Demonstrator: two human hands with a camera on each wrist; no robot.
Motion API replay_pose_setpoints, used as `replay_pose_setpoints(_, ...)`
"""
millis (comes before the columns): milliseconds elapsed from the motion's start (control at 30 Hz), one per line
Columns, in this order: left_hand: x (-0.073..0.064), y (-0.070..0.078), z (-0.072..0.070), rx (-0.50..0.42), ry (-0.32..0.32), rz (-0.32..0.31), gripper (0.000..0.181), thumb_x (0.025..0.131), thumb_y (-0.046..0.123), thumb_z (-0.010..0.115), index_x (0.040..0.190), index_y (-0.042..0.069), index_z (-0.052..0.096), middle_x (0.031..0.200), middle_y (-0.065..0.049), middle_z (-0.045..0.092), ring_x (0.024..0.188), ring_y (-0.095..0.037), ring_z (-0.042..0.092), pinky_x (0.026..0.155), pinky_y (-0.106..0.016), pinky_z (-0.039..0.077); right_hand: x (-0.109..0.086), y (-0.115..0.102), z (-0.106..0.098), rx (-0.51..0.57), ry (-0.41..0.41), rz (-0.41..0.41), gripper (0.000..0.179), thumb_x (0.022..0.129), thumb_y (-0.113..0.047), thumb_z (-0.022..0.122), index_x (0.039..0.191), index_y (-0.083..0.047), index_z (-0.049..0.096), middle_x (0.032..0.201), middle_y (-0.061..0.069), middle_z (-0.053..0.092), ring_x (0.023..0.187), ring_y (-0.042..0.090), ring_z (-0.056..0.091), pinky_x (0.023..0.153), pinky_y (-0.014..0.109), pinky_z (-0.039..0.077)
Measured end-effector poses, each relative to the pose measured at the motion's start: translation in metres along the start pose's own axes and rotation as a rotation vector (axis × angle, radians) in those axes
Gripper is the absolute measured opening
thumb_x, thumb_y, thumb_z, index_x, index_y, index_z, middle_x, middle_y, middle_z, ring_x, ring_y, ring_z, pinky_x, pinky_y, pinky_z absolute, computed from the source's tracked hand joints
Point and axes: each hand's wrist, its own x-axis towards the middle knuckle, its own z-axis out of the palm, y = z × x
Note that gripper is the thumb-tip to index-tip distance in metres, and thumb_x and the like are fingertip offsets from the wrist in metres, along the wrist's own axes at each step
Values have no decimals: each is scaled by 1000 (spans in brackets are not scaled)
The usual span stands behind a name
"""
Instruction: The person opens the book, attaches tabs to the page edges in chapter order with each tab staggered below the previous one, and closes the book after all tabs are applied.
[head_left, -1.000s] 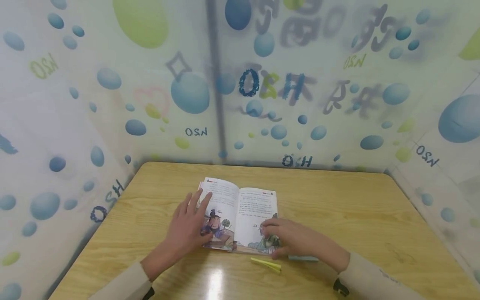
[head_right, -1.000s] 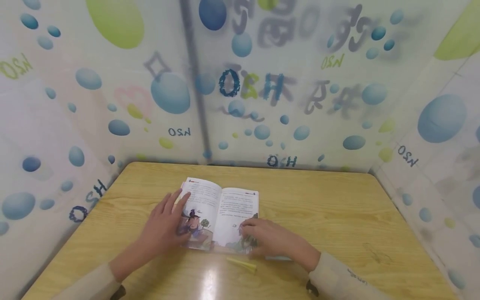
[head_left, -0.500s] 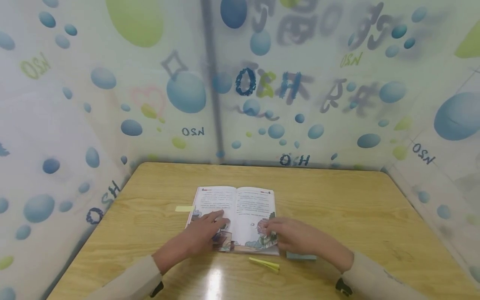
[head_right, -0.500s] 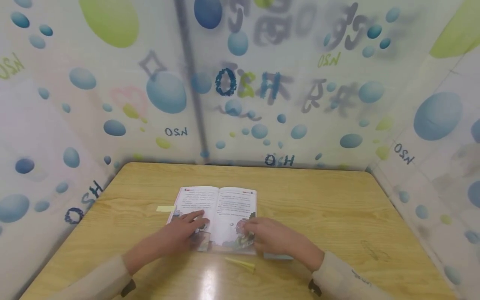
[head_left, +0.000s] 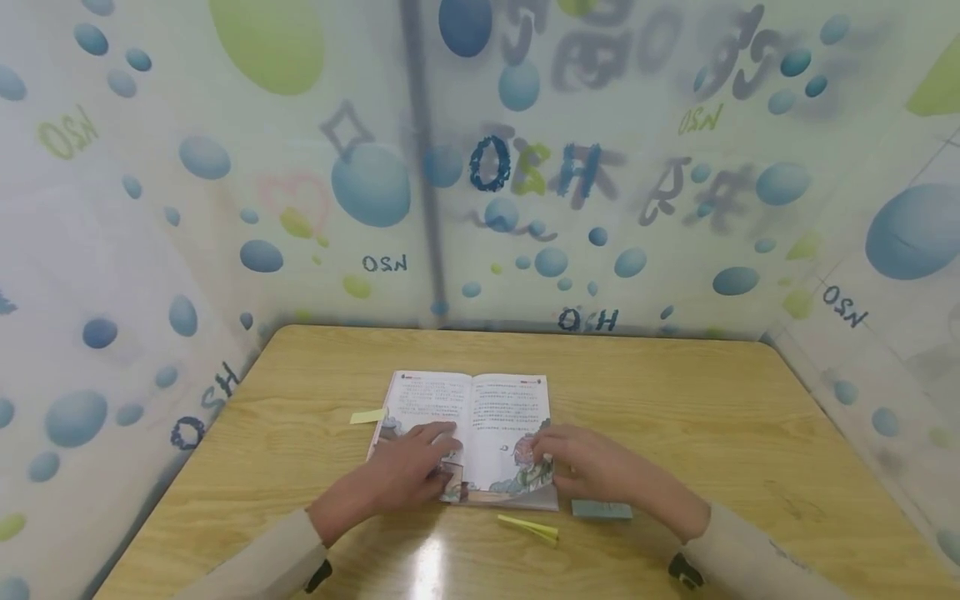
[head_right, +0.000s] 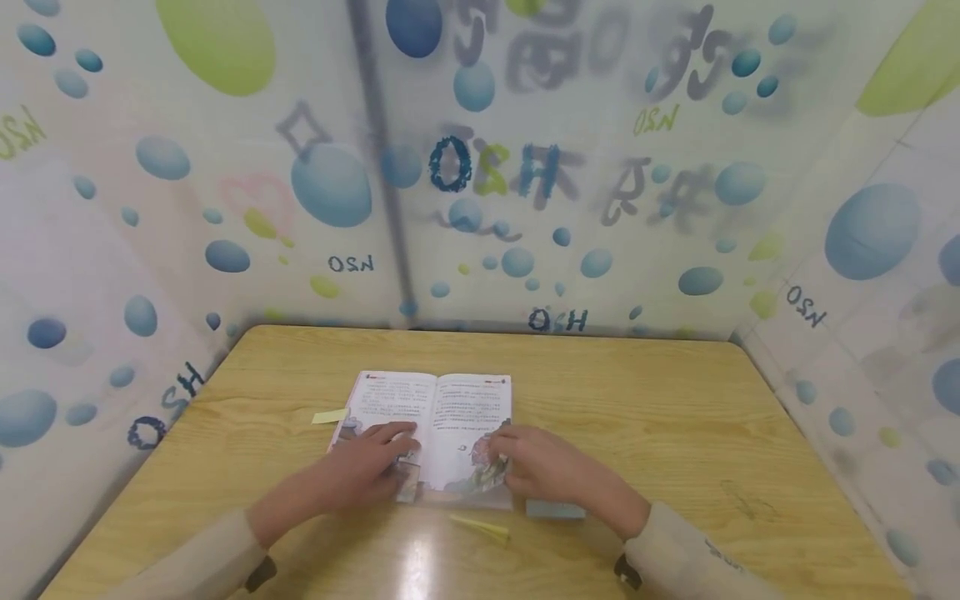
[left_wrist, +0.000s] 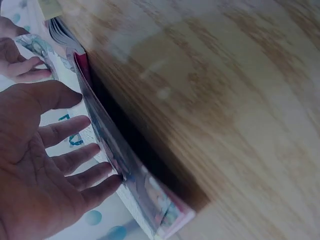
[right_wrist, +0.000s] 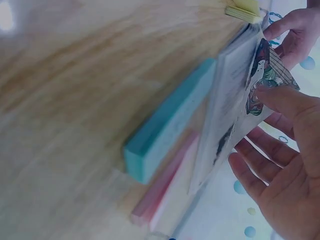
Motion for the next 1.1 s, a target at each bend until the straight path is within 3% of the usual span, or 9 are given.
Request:
replay_pose_setpoints(200,9,13,-9,5,-35,12,59,90,45,74,138,13,59,145,-12,52,131,-33,49,104,-52,43,5,-4,-8,-14,27,-10,30,83,-3,75,111,-13,69,126,1,64,118,16,59,100,33,49)
replay_pose_setpoints(533,31,41,-12,60,-64,3,79,89,61,69,146,10,52,141,-8,56,128,-29,53,102,-47,47,12,-9,-18,18,21,10,27,86,-5,76,109,-17,67,123,-3,63,117,14,57,99,33,49)
replay_pose_setpoints(700,38,52,-10,97,-66,-33,80,88,60,69,146,8,51,138,-10,58,122,-30,56,96,-47,50,18,-12,-21,-5,44,26,23,88,-8,77,107,-19,69,124,-1,64,118,16,58,100,35,49)
replay_pose_setpoints(933,41,59,-5,213,-57,-65,71,86,55,73,138,10,58,121,-8,64,104,-27,62,78,-43,56,22,-17,-26,-47,101,51,22,87,-15,81,106,-16,71,123,4,66,118,20,59,101,39,49)
replay_pose_setpoints(1100,38,57,-4,205,-67,-97,67,85,52,74,137,12,58,116,-6,65,99,-25,62,70,-41,56,21,-20,-30,-51,139,89,23,88,-20,82,107,-16,70,123,2,66,120,19,58,102,39,48)
